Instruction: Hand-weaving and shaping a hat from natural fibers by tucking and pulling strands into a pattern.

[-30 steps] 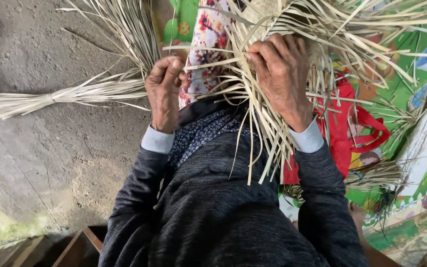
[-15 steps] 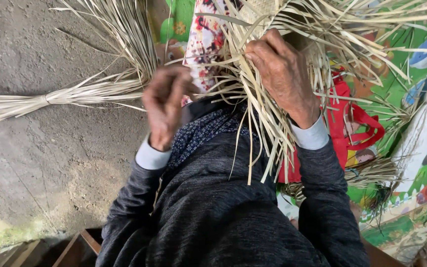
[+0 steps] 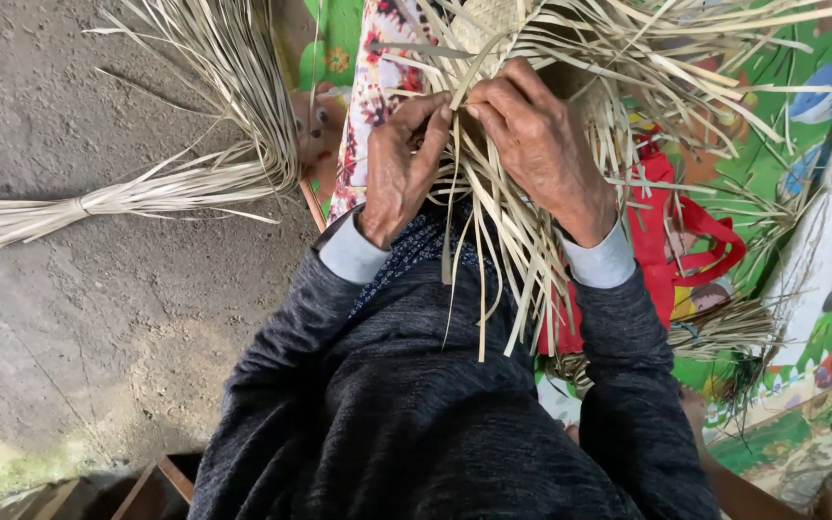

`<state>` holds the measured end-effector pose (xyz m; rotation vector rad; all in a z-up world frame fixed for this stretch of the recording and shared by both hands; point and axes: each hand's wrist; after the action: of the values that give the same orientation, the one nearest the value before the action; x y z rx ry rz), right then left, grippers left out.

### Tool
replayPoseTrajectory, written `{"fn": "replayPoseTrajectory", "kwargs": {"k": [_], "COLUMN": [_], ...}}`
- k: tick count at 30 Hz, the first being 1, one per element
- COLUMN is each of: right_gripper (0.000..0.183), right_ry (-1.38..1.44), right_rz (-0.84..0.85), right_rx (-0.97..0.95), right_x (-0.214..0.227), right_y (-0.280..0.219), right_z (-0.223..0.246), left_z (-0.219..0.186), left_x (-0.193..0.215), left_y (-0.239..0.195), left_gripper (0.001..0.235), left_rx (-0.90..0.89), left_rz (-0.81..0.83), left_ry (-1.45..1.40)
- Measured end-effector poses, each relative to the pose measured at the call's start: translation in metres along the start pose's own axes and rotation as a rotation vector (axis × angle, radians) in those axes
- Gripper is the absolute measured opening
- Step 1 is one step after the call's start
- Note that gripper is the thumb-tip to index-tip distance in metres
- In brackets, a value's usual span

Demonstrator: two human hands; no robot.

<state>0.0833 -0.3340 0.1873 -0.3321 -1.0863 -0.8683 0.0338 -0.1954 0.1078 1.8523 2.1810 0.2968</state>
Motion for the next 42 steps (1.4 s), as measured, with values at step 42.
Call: {"fn": "replayPoseTrajectory", "kwargs": {"k": [42], "right_gripper": [0.032], "right_ry": [-0.478], "right_rz": [-0.331], "right_rx": [-0.048], "right_x": [0.002], "right_y": [-0.009], "right_z": [-0.004], "left_z": [-0.023], "left_x": [0.009], "left_y": [0.014], "left_gripper": [0.018], "left_rx": [0.114], "left_rz": [0.04], "left_ry": [-0.054]}}
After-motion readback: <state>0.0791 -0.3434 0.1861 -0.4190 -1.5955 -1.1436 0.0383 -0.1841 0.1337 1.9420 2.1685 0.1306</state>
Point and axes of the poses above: each hand's wrist, its own y-axis towards the middle knuckle, its own x-axis out of the back of the hand, z = x × y, and after that the axes turned 9 degrees about -x, right-handed
